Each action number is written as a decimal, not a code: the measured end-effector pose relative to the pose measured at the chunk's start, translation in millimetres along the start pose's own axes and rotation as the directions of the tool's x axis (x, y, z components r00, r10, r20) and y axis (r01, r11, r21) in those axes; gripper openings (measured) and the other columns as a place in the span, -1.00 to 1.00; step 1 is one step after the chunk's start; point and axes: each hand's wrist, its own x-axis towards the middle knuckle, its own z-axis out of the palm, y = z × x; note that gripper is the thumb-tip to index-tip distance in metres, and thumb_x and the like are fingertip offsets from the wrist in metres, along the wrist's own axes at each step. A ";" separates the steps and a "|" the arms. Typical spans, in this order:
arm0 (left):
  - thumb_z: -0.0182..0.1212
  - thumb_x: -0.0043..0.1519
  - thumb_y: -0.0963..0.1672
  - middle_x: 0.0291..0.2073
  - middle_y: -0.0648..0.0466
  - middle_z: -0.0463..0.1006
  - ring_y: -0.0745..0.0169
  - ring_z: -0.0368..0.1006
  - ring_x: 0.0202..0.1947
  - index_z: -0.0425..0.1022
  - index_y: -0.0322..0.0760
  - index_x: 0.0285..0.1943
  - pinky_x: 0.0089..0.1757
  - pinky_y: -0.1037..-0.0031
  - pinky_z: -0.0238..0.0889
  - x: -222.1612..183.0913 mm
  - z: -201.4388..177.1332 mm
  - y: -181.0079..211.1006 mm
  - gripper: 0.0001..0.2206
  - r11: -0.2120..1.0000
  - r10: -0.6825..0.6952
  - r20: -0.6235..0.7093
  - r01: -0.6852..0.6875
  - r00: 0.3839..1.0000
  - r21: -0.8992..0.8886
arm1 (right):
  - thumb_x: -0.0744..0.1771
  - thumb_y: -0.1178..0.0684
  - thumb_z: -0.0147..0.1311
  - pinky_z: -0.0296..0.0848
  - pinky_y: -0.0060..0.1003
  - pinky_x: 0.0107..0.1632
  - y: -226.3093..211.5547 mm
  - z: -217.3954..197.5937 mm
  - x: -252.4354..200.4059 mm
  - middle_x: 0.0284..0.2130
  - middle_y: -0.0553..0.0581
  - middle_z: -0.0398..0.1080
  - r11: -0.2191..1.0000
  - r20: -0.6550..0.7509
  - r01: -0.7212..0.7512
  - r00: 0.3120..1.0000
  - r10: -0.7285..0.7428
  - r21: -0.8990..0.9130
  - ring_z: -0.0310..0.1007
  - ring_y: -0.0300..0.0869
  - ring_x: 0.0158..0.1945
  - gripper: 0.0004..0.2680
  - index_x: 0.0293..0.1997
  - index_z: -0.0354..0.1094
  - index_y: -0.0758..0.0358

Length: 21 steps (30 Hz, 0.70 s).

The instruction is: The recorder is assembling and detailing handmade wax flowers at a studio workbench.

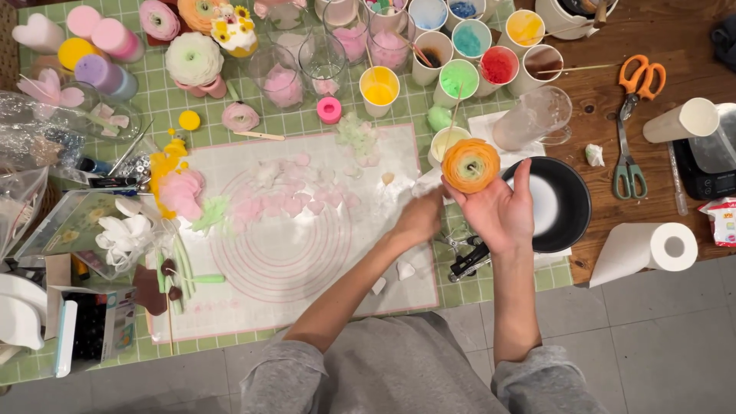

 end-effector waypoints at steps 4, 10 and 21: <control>0.13 0.22 -0.23 -0.21 -0.12 0.56 -0.12 0.54 -0.21 0.48 -0.35 -0.07 -0.13 0.14 0.39 1.7 -53.0 40.8 -0.86 0.985 0.024 -0.359 -0.082 0.933 -0.149 | 0.37 -0.50 -0.29 -0.09 0.04 0.61 2.6 -1.7 0.2 0.50 0.27 0.04 0.997 -0.016 0.073 0.997 -0.072 0.022 0.00 0.04 0.57 -0.29 0.53 -0.09 0.38; 0.32 0.24 -0.18 -0.17 0.04 0.50 0.09 0.43 -0.07 0.53 -0.26 -0.06 -0.03 0.28 0.22 -7.7 -111.5 112.3 -0.86 0.895 0.444 -0.541 -0.387 0.715 0.222 | 0.38 -0.53 -0.32 -0.03 -0.09 0.56 8.5 -4.0 4.7 0.41 0.24 0.17 0.990 -0.040 0.140 0.989 -0.141 -0.017 0.11 -0.03 0.47 -0.27 0.53 -0.03 0.44; 0.32 0.17 -0.16 -0.18 0.07 0.42 0.13 0.36 -0.08 0.56 -0.23 -0.06 -0.07 0.27 0.15 3.7 -100.7 125.7 -0.82 0.782 0.611 -0.335 -0.480 0.718 0.397 | 0.37 -0.54 -0.34 0.08 -0.21 0.51 14.1 4.4 -0.2 0.33 0.17 0.19 0.960 -0.107 0.182 0.972 -0.208 -0.215 0.15 -0.11 0.44 -0.28 0.48 0.00 0.40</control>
